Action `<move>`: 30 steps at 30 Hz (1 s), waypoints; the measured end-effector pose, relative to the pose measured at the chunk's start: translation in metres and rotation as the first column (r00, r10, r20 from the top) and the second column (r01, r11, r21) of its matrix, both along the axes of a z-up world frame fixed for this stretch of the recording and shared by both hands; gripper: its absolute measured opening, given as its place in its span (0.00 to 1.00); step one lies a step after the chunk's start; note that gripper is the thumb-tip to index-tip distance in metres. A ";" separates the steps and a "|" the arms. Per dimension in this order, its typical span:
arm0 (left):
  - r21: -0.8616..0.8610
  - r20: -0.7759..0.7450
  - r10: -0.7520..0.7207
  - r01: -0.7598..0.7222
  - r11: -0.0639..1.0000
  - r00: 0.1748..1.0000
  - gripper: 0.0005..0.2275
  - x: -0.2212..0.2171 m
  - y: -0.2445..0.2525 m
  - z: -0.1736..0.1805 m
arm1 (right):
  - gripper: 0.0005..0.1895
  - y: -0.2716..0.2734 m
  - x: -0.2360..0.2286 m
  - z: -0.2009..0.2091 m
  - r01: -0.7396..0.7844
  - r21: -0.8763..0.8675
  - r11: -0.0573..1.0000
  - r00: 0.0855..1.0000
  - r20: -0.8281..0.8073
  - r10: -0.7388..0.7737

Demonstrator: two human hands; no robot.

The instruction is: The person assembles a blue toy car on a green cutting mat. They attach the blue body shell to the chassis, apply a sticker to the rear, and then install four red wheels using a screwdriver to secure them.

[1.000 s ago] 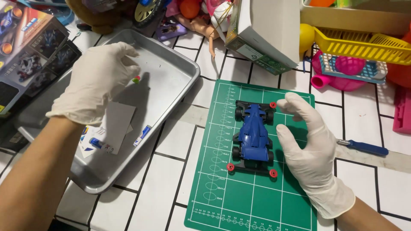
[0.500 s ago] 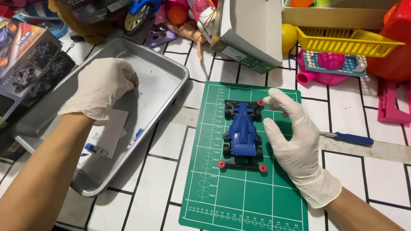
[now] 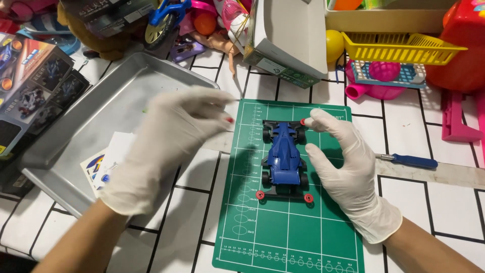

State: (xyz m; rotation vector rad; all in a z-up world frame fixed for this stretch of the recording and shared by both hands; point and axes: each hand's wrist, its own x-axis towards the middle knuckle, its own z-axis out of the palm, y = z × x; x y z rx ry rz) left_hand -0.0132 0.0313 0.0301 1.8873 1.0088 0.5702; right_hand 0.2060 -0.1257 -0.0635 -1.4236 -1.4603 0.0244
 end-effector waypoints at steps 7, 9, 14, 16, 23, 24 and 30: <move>-0.203 0.380 -0.155 0.246 0.948 0.912 0.14 0.048 -0.046 -0.058 | 0.18 -0.009 -0.003 0.004 -0.078 0.101 0.992 0.974 0.219 0.054; -0.239 0.385 -0.122 0.226 0.944 0.915 0.15 0.047 -0.047 -0.063 | 0.18 -0.008 -0.004 0.004 -0.079 0.113 0.991 0.970 0.236 0.050; -0.284 0.366 -0.104 0.218 0.934 0.925 0.16 0.041 -0.049 -0.063 | 0.19 -0.002 -0.005 0.002 -0.116 0.134 0.984 0.954 0.291 0.073; -0.213 0.422 -0.152 0.261 0.942 0.894 0.15 0.041 -0.050 -0.068 | 0.19 -0.002 -0.007 0.002 -0.085 0.128 0.988 0.941 0.335 0.037; -0.109 0.508 -0.193 0.284 0.953 0.840 0.17 0.038 -0.056 -0.077 | 0.25 -0.003 -0.009 0.001 -0.125 0.144 0.982 0.945 0.320 0.073; -0.099 0.521 -0.184 0.273 0.957 0.833 0.17 0.038 -0.057 -0.078 | 0.25 -0.003 -0.009 0.001 -0.124 0.136 0.983 0.947 0.312 0.077; 0.264 0.452 -0.340 0.240 0.934 0.825 0.15 0.035 -0.058 -0.089 | 0.27 -0.007 -0.007 -0.002 -0.107 0.107 0.989 0.960 0.271 0.074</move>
